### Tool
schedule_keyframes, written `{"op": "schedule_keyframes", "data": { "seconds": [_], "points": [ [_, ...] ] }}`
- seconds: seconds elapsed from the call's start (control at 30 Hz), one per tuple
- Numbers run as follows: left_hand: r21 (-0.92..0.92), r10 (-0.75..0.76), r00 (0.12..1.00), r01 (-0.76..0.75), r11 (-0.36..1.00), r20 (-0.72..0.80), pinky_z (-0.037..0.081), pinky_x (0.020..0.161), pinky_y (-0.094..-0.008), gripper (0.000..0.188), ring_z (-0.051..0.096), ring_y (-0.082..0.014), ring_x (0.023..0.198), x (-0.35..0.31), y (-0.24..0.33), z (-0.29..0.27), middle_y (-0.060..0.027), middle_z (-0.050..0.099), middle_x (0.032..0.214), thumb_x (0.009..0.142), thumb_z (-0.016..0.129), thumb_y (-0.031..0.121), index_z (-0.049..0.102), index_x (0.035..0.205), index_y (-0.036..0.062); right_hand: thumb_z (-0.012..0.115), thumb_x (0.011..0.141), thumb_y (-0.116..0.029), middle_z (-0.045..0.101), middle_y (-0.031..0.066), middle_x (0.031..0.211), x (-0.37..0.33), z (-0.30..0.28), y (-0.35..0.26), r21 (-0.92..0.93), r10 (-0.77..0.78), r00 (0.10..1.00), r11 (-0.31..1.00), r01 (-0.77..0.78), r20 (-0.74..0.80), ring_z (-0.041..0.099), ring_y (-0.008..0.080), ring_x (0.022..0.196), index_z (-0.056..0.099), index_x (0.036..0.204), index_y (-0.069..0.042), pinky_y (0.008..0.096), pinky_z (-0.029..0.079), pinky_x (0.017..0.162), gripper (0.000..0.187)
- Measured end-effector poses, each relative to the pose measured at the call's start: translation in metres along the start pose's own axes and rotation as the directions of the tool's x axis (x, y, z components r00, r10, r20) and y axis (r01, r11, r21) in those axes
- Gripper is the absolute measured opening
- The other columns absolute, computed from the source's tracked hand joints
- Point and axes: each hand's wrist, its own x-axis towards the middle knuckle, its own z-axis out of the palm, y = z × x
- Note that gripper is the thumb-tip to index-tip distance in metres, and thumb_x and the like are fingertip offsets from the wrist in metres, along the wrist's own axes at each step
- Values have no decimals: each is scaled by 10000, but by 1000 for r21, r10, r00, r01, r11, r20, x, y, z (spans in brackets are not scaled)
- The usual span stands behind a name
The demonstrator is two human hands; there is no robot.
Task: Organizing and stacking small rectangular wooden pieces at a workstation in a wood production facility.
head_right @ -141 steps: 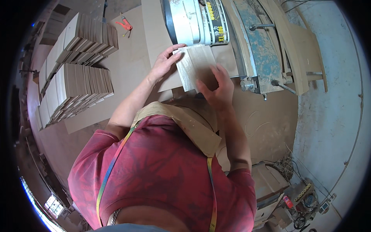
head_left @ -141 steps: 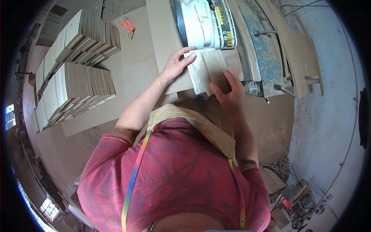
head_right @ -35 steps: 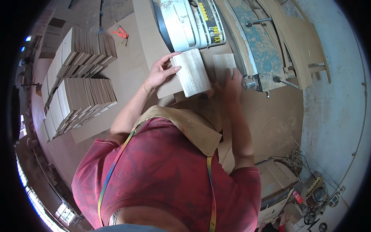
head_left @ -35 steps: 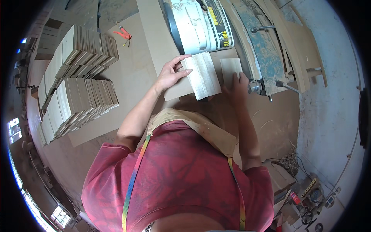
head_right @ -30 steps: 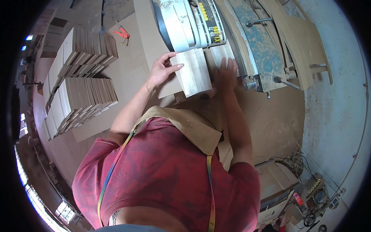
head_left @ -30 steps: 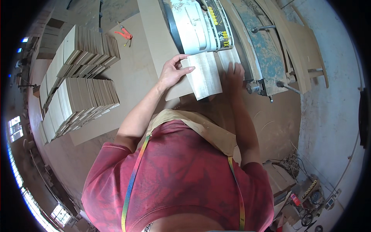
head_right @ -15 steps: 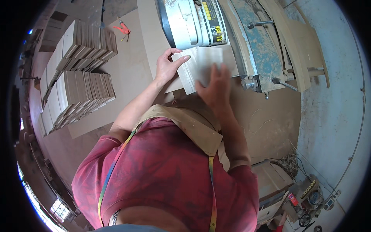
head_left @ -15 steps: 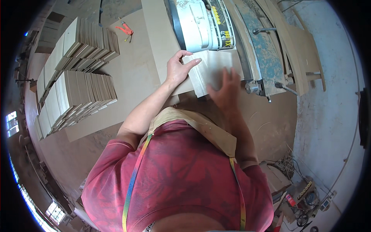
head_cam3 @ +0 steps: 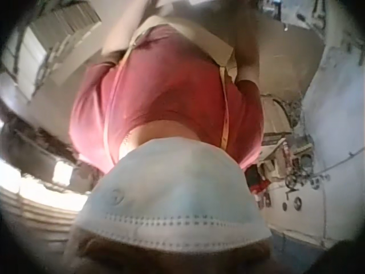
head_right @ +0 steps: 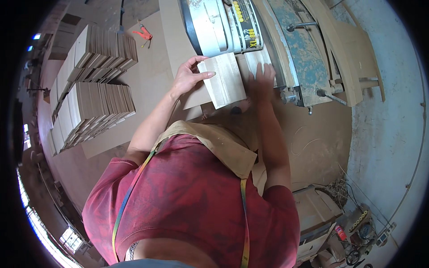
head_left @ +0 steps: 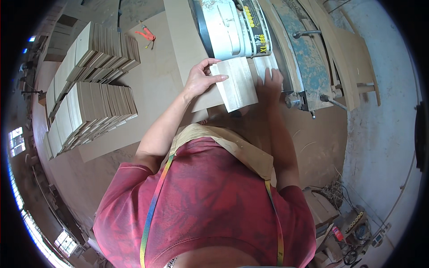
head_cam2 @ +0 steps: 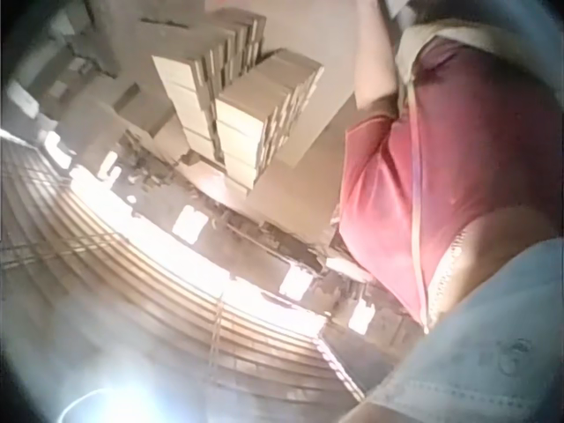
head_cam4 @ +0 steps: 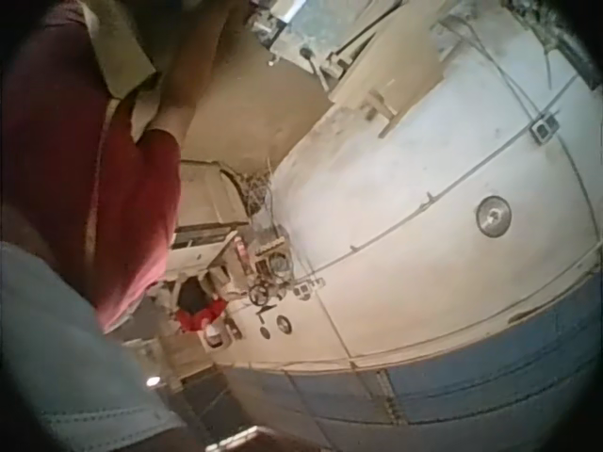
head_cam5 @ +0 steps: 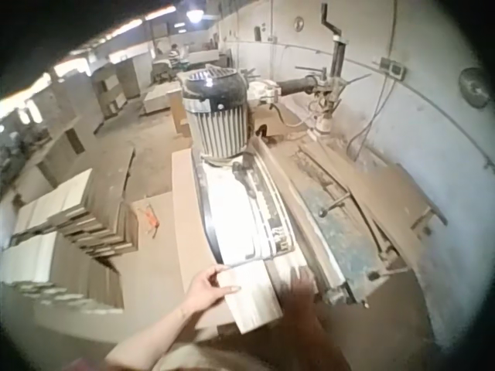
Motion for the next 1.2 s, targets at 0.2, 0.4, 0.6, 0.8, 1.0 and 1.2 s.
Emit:
{"op": "schedule_keyframes", "data": {
  "seconds": [0.2, 0.4, 0.6, 0.8, 1.0, 1.2],
  "points": [
    [164, 27, 988, -3, 986, -150, 581, 833, -270, 538, 650, -142, 884, 0, -10, 13, -76, 731, 1068, 822, 971, 112, 707, 1284, 30, 791, 947, -236, 714, 212, 1219, 71, -50, -41, 356, 276, 958, 890, -285, 77, 702, 380, 1102, 703, 1291, 33, 431, 577, 949, 445],
    [168, 152, 978, -128, 977, -142, 537, 777, -261, 508, 569, -125, 825, 5, -22, 11, -54, 706, 1035, 817, 988, 176, 721, 1227, 40, 728, 1011, -210, 759, 159, 1074, 68, -126, -104, 430, 126, 939, 864, -263, 321, 715, 290, 924, 736, 1191, 43, 372, 567, 843, 311],
    [162, 148, 981, -127, 979, -127, 527, 768, -259, 480, 557, -122, 821, 5, -21, 9, -53, 707, 1042, 838, 974, 177, 729, 1227, 41, 675, 1032, -125, 767, 108, 921, 60, -136, -46, 480, 388, 767, 611, -629, 512, 671, 184, 808, 725, 1183, 52, 340, 538, 767, 239],
    [151, 132, 986, -116, 982, -99, 535, 760, -263, 492, 566, -125, 813, 4, -16, 8, -64, 715, 1054, 850, 965, 167, 728, 1262, 37, 642, 1063, -216, 749, 153, 1063, 40, -105, -5, 100, 345, 880, 913, -395, 327, 708, 328, 895, 668, 1379, 4, 408, 565, 834, 386],
    [200, 101, 990, -79, 977, -103, 561, 767, -275, 488, 604, -136, 823, 1, -13, 9, -84, 728, 1071, 870, 947, 140, 724, 1292, 38, 717, 927, -120, 636, 190, 1377, -2, -67, -42, -44, 278, 919, 960, -277, 279, 660, 396, 1119, 594, 1465, -52, 458, 581, 926, 557],
    [129, 102, 988, -87, 988, -113, 583, 795, -287, 470, 641, -151, 855, 3, -14, 11, -94, 734, 1074, 886, 928, 116, 722, 1302, 44, 730, 926, -144, 602, 163, 1434, -22, -55, -17, -45, -138, 979, 988, 146, 147, 623, 393, 1229, 598, 1463, -58, 466, 553, 1015, 559]
  ]
}}
